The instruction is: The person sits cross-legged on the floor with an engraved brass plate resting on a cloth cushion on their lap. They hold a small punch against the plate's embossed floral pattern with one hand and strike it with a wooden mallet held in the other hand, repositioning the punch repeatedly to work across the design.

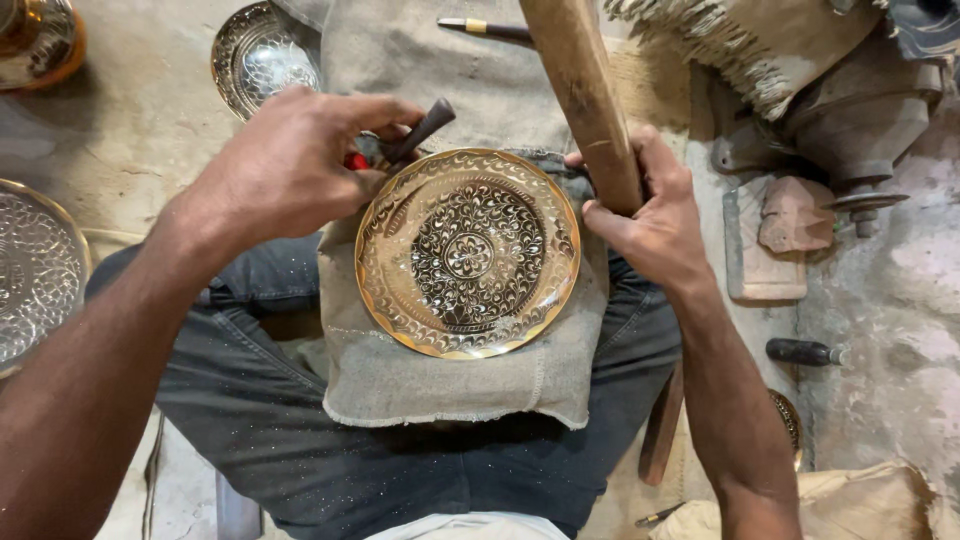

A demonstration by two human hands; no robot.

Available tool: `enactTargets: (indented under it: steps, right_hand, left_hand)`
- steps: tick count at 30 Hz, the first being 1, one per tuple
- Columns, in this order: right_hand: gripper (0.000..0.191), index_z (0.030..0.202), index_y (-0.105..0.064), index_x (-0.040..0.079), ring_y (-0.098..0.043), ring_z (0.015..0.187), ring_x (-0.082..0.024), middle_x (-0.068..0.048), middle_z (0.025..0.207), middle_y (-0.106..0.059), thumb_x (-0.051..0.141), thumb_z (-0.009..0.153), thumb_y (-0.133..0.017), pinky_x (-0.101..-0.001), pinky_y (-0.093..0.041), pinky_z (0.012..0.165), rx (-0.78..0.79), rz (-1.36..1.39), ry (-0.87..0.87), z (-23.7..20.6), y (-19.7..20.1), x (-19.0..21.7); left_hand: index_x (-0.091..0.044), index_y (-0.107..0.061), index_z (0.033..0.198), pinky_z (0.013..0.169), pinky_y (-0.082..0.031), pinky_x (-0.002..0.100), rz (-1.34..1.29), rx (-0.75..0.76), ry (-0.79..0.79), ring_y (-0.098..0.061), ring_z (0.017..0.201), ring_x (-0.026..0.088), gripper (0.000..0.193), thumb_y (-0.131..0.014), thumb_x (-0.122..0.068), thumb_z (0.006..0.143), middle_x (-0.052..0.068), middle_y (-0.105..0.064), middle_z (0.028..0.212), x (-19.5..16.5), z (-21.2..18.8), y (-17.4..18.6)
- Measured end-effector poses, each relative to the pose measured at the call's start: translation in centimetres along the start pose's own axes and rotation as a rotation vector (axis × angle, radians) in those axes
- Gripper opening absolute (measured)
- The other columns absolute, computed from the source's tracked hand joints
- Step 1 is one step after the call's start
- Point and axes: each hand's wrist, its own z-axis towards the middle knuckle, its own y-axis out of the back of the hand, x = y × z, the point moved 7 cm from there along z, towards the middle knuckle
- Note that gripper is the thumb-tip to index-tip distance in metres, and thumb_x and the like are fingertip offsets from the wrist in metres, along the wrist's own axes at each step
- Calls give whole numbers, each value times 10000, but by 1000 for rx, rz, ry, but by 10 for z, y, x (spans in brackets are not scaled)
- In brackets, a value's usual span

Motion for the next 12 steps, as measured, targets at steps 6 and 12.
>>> enactTargets:
  steps: [6,12]
  right_hand:
    - [388,1225,-548,17,-742,968,-169,-103,1068,-761,43,919,-785,-318,-597,878,-5,-146,27,3,-3,4]
    - [398,1197,-519,98,-733,865,-228,-134,1034,-721,118,882,-761,-353,-638,778,176,-236,-108,22,-3,-16]
  left_hand:
    - [-188,-666,1322,856,-597,474,7,-70,-167,-752,919,232,577,-817,-119,769,55,-749,1202,-11,-3,8]
    - [-226,-648,1358,849,-618,450,82,20,-131,-778,847,237,583,-751,-79,804,51,-777,1147,-14,2,11]
